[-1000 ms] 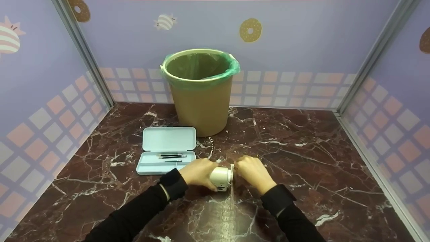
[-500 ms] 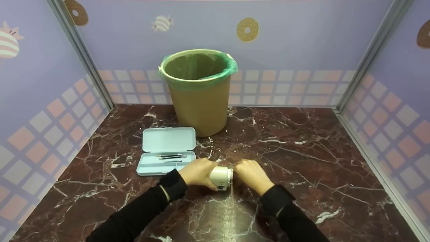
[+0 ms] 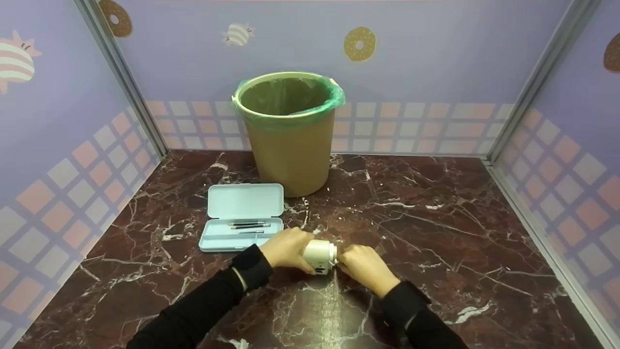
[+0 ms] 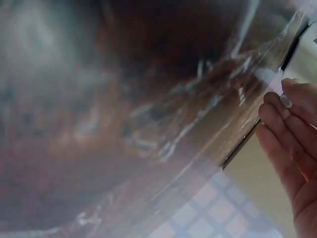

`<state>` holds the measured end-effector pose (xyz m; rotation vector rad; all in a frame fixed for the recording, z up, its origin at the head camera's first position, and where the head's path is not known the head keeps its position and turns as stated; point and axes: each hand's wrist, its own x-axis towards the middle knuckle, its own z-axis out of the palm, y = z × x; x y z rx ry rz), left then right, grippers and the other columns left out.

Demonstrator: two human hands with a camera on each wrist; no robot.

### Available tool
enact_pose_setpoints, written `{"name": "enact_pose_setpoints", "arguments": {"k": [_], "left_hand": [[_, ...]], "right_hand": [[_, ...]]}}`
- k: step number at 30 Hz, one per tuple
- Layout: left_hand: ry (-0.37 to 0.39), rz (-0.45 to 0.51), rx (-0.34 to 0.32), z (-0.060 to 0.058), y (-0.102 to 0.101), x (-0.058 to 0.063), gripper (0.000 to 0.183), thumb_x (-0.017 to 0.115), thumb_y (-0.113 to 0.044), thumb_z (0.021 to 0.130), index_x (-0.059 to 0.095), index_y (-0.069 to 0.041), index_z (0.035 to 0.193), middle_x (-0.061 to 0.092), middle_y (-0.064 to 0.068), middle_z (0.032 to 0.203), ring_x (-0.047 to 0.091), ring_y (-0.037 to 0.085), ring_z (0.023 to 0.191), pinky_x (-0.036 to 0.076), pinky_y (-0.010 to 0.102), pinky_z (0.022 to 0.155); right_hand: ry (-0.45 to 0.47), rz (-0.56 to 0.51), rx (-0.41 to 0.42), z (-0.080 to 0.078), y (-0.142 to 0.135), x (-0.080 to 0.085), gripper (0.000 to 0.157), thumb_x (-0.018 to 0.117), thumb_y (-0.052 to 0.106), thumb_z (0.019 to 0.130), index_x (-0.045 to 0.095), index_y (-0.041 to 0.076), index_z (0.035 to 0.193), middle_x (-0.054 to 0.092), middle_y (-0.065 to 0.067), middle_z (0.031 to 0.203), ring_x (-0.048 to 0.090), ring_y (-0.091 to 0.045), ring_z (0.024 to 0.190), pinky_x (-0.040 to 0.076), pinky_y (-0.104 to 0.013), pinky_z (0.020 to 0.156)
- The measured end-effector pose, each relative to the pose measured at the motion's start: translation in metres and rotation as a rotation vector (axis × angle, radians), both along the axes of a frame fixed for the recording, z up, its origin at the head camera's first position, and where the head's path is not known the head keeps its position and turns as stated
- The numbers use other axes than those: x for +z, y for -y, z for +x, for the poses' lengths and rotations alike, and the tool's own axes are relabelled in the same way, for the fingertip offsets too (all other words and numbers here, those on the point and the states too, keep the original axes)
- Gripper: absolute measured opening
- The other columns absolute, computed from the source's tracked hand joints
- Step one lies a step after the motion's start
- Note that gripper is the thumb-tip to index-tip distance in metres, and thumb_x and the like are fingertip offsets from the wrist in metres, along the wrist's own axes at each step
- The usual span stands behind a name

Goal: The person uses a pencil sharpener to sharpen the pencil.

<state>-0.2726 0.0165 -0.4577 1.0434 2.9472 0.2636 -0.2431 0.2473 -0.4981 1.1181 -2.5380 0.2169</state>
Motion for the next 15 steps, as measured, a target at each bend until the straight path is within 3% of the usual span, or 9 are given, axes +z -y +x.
{"name": "enact_pose_setpoints", "arguments": {"k": [8, 15], "left_hand": [[-0.004, -0.028, 0.031, 0.001, -0.001, 0.001, 0.050, 0.094, -0.043, 0.064, 0.074, -0.012, 0.097, 0.076, 0.000, 0.091, 0.069, 0.016, 0.078, 0.058, 0.030, 0.068], [0.011, -0.004, 0.039, -0.001, -0.003, -0.001, 0.046, 0.095, -0.040, 0.062, 0.073, -0.012, 0.091, 0.075, 0.000, 0.085, 0.064, 0.015, 0.070, 0.055, 0.030, 0.061]], "right_hand": [[0.004, -0.027, 0.037, 0.007, -0.002, -0.001, 0.014, 0.085, 0.010, 0.076, 0.077, 0.012, 0.087, 0.075, 0.000, 0.079, 0.069, -0.015, 0.068, 0.059, -0.032, 0.064], [0.031, -0.052, 0.064, 0.012, -0.004, 0.000, 0.017, 0.086, 0.008, 0.075, 0.079, 0.012, 0.090, 0.076, 0.001, 0.082, 0.070, -0.014, 0.070, 0.059, -0.032, 0.064]]}}
